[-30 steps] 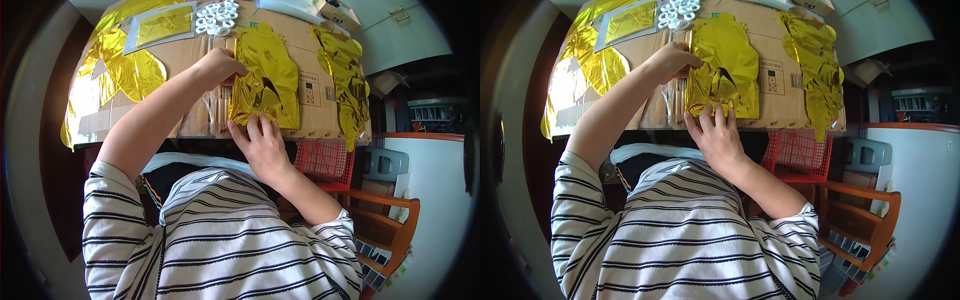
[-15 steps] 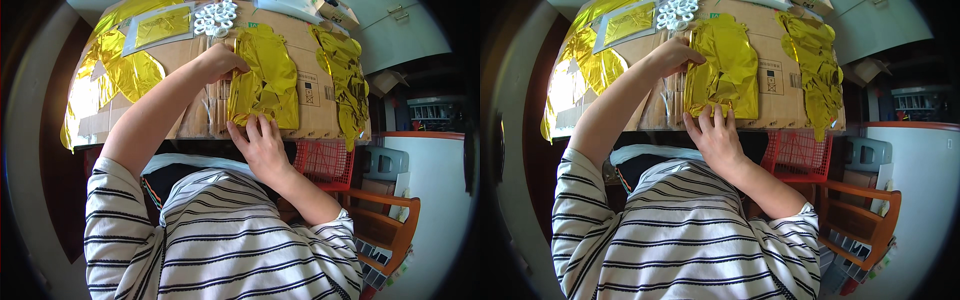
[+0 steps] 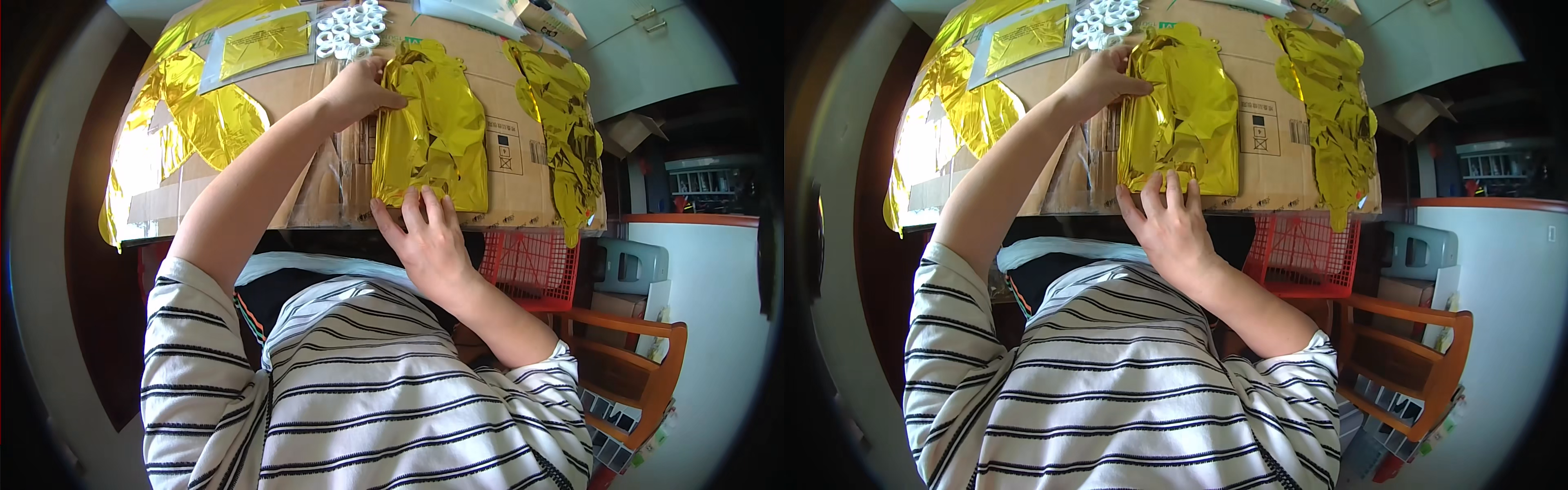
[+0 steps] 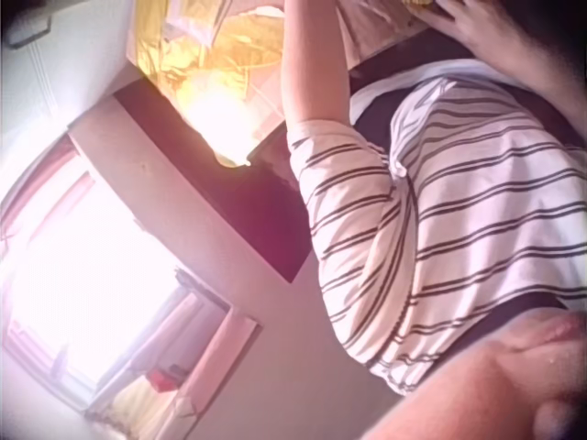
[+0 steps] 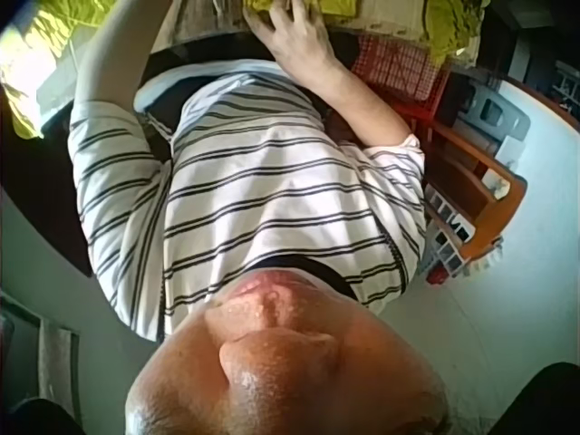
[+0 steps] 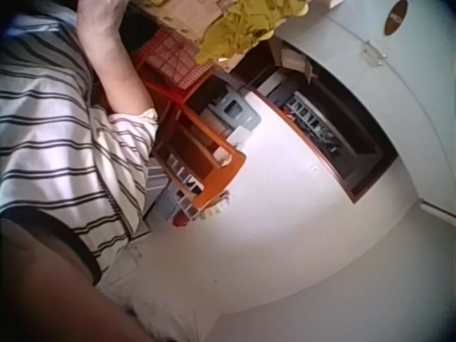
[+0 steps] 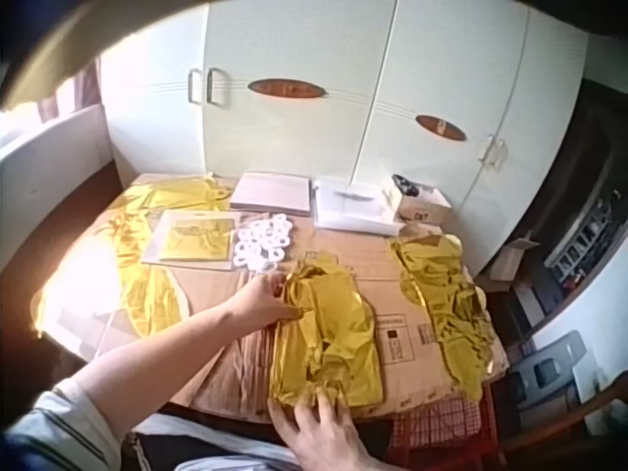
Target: Folding and flattening gold foil balloons on a cardboard surface.
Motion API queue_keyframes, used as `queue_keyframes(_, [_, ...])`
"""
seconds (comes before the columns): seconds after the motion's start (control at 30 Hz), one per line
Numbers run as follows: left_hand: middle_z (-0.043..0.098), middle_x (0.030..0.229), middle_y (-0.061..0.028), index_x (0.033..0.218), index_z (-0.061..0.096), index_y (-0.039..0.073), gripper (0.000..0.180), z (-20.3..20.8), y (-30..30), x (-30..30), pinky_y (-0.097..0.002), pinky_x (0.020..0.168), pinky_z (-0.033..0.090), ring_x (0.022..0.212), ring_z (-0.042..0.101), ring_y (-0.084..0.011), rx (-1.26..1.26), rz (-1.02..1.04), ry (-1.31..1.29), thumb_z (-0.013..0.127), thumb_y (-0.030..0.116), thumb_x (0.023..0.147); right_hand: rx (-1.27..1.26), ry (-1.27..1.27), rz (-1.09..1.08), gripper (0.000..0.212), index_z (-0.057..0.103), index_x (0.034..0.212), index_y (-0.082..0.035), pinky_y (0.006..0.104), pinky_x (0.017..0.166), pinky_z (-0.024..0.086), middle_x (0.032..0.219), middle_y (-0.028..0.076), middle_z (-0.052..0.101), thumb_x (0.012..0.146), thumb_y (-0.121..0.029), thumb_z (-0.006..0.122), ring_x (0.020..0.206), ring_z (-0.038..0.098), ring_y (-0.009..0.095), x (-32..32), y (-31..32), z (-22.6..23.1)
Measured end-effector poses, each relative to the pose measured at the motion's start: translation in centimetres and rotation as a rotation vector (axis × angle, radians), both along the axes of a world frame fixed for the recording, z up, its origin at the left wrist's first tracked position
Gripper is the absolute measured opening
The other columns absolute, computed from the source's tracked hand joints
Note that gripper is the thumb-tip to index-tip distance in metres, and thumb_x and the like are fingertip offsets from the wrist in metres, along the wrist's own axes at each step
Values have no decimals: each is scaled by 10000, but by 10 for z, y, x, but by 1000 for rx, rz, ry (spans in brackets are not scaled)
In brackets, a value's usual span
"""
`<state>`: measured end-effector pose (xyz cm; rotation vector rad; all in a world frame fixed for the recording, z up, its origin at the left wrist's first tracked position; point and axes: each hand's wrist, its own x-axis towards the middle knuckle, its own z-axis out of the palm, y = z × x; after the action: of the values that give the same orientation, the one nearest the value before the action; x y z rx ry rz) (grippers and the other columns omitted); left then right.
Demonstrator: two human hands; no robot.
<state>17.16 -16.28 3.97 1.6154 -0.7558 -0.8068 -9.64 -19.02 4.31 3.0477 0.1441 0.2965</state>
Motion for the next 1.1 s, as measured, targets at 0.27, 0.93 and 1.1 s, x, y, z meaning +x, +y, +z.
queue_keyframes(0.27, [538, 1425, -128, 1429, 520, 100, 661, 21, 24, -18, -449, 1128, 409, 1349, 483, -354, -286, 98, -1167, 784, 181, 828, 10, 6, -4, 557, 527, 1404, -85, 639, 958, 457, 1235, 281, 501, 859, -149, 619, 1167, 498, 449, -1, -1, -2])
queue_keyframes(0.93, [700, 865, -141, 1309, 522, -116, 576, 15, 11, 9, -246, 599, 562, 682, 678, -146, 167, 156, 13, 785, 82, 837, -17, 52, -5, 579, 493, 1437, -81, 640, 971, 447, 1275, 284, 491, 879, -179, 606, 1200, 481, 461, 0, -1, -1])
queue_keyframes(1.1, [704, 1050, -149, 1359, 506, -53, 527, 20, 2, 19, -297, 795, 616, 868, 725, -194, 159, 106, 180, 717, 54, 888, -6, 50, -10, 580, 488, 1438, -73, 643, 967, 450, 1276, 285, 490, 878, -174, 605, 1197, 476, 457, -1, -1, -1])
